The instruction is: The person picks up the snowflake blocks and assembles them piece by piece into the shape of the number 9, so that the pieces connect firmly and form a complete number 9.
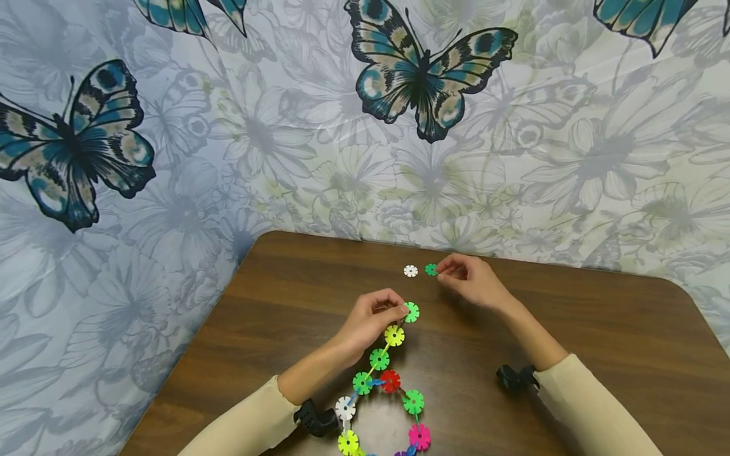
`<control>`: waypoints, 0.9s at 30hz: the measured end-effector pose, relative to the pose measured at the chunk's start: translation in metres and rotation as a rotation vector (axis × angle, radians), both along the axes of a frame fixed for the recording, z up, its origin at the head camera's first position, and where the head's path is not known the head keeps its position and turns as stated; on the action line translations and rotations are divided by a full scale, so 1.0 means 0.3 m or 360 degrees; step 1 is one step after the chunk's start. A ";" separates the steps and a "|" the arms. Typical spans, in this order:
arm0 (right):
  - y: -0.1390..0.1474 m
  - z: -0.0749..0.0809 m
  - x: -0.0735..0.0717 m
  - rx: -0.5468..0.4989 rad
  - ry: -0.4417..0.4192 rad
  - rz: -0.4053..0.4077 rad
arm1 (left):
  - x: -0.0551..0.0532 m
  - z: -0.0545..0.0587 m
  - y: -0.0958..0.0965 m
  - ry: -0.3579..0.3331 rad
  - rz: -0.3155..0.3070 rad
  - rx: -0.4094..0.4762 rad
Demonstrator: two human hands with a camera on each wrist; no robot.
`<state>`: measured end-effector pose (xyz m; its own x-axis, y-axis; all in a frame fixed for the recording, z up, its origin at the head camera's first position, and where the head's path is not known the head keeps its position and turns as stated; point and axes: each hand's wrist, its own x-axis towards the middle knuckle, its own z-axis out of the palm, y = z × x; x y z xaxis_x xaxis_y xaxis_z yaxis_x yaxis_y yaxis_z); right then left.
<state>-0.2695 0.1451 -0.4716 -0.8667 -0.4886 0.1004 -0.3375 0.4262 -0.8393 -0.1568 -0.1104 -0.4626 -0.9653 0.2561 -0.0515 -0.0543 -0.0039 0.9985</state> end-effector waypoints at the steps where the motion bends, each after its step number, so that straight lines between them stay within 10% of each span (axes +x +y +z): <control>1: 0.001 -0.012 -0.025 0.0100 0.0061 -0.0047 | 0.001 0.002 -0.003 -0.0001 -0.0002 0.0000; 12: -0.081 -0.071 -0.125 0.0638 0.0289 -0.0100 | 0.017 0.018 -0.020 -0.0006 -0.0012 -0.0002; 27: -0.036 -0.026 -0.008 0.0224 0.0293 0.0044 | 0.007 0.011 -0.020 -0.0029 -0.0023 0.0021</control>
<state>-0.2718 0.1344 -0.4794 -0.8263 -0.5320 0.1850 -0.4925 0.5231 -0.6956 -0.1547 -0.1163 -0.4592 -0.9604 0.2708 -0.0656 -0.0726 -0.0161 0.9972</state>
